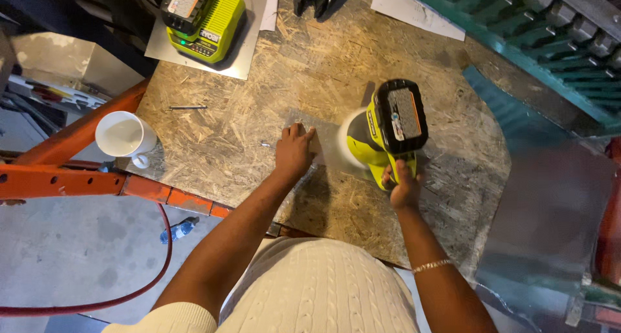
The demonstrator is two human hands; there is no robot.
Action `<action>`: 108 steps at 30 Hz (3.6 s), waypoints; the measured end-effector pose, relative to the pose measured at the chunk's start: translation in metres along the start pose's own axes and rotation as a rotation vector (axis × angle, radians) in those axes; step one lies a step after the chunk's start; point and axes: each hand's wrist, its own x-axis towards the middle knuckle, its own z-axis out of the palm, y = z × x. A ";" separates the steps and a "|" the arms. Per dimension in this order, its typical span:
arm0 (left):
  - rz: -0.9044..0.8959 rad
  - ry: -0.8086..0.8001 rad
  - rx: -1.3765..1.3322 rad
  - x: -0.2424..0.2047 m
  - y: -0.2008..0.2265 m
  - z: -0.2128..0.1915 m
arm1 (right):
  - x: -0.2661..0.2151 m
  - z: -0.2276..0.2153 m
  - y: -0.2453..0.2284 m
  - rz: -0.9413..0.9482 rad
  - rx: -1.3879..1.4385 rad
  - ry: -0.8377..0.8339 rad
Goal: The person sands the surface of a curved metal piece using a handheld power sander, moving the tool across the metal while holding the piece steady with their other hand.
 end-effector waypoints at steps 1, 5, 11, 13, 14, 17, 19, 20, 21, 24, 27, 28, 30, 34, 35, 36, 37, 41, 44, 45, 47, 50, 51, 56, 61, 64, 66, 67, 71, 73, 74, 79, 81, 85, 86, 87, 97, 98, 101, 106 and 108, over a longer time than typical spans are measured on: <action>-0.005 -0.002 0.004 0.000 0.001 -0.001 | -0.010 -0.002 -0.010 0.007 0.036 0.022; 0.025 0.011 -0.006 0.001 -0.002 0.002 | -0.028 -0.037 -0.007 -0.021 0.053 0.041; 0.052 0.036 0.009 -0.002 0.000 0.000 | -0.035 -0.106 0.019 -0.136 0.003 0.057; 0.057 0.036 0.024 0.000 -0.003 0.008 | -0.032 -0.112 0.014 -0.150 -0.010 0.045; 0.061 0.039 0.034 0.002 -0.004 0.011 | -0.031 -0.116 0.011 -0.166 -0.026 0.029; 0.066 0.051 0.034 0.003 -0.004 0.013 | -0.025 -0.122 -0.007 -0.218 -0.078 -0.016; 0.073 0.048 0.040 0.003 -0.004 0.013 | -0.028 -0.116 -0.013 -0.222 -0.051 0.000; 0.069 0.046 0.045 0.002 -0.005 0.013 | -0.029 -0.112 -0.016 -0.224 -0.026 0.007; 0.073 0.045 0.048 0.003 -0.005 0.014 | -0.029 -0.112 -0.011 -0.225 -0.023 0.012; 0.064 0.042 0.066 0.003 -0.004 0.012 | -0.030 -0.106 0.005 -0.176 -0.020 0.075; 0.078 0.024 0.083 0.002 -0.002 0.005 | -0.030 -0.097 0.029 -0.082 0.061 0.218; 0.082 0.024 0.062 0.001 -0.001 0.002 | -0.028 -0.096 0.043 -0.025 0.083 0.232; 0.098 0.019 0.043 0.001 0.002 -0.001 | -0.024 -0.088 0.067 0.030 0.108 0.259; 0.099 0.008 0.044 -0.002 0.004 -0.006 | -0.019 -0.051 0.075 0.008 0.144 0.235; 0.096 0.000 0.045 -0.002 0.005 -0.008 | -0.019 -0.038 0.068 -0.029 0.131 0.209; 0.101 0.001 0.048 -0.001 0.005 -0.007 | -0.018 -0.035 0.058 -0.030 0.134 0.212; 0.100 0.002 0.044 -0.001 0.005 -0.007 | -0.016 -0.032 0.047 -0.077 0.044 0.146; 0.096 -0.006 0.043 -0.002 0.005 -0.008 | -0.012 -0.043 0.068 -0.174 0.001 0.111; 0.084 -0.010 0.049 0.001 0.004 -0.004 | -0.005 -0.071 0.124 -0.937 -0.507 0.125; 0.080 -0.012 0.049 -0.001 0.004 -0.007 | -0.013 -0.072 0.103 -0.934 -0.507 0.121; 0.090 -0.013 0.032 -0.004 0.007 -0.014 | -0.026 -0.077 0.059 -0.173 0.025 0.179; 0.082 -0.025 0.032 0.001 0.004 -0.007 | -0.031 -0.102 0.058 -0.144 0.049 0.221; 0.080 -0.028 0.029 0.002 0.004 -0.007 | -0.031 -0.111 0.057 -0.141 0.046 0.220; 0.075 -0.004 0.016 0.002 -0.001 0.000 | -0.036 -0.130 0.018 -0.215 -0.046 0.202; 0.073 0.009 0.005 -0.004 0.006 -0.010 | -0.030 -0.156 0.039 -0.330 0.093 0.293; 0.072 0.008 0.011 -0.005 0.006 -0.013 | -0.021 -0.165 0.039 -0.354 0.068 0.272; 0.070 0.008 0.022 -0.003 0.005 -0.010 | -0.017 -0.172 0.049 -0.342 0.041 0.250; 0.068 0.006 0.016 0.000 0.003 -0.007 | -0.017 -0.174 0.055 -0.351 0.068 0.274; 0.078 0.017 0.023 0.002 -0.001 -0.002 | -0.018 -0.164 0.060 -0.310 0.119 0.263; 0.080 0.026 0.022 -0.001 0.001 -0.006 | -0.029 -0.137 0.029 -0.248 0.082 0.219; 0.088 0.030 0.020 -0.002 0.002 -0.008 | -0.036 -0.124 0.013 -0.184 0.042 0.183; 0.082 0.024 0.044 0.000 0.001 -0.006 | -0.028 -0.092 0.027 -0.293 -0.071 0.081; 0.074 0.015 0.040 0.003 -0.001 -0.003 | -0.019 -0.081 0.030 -0.336 -0.120 0.033; 0.082 0.021 0.070 0.000 -0.005 0.000 | -0.012 -0.047 0.023 -0.020 0.091 0.053; 0.096 0.028 0.092 0.001 -0.003 -0.002 | -0.010 -0.037 0.017 0.014 0.118 0.076; 0.092 0.037 0.094 0.000 -0.003 -0.004 | -0.002 -0.036 0.024 0.008 0.121 0.069; 0.094 0.003 0.066 0.004 0.000 0.001 | 0.051 0.024 -0.030 -0.044 0.036 0.042; 0.088 -0.004 0.080 0.004 -0.002 0.001 | 0.055 0.034 -0.040 -0.081 0.040 0.025; 0.072 -0.003 0.083 0.002 0.001 -0.004 | 0.065 0.043 -0.042 -0.102 0.015 -0.023; 0.054 -0.005 0.077 0.002 0.002 -0.002 | 0.076 0.059 -0.050 -0.124 0.004 -0.032; 0.050 0.002 0.074 0.002 0.002 -0.002 | 0.080 0.061 -0.050 -0.146 -0.030 -0.037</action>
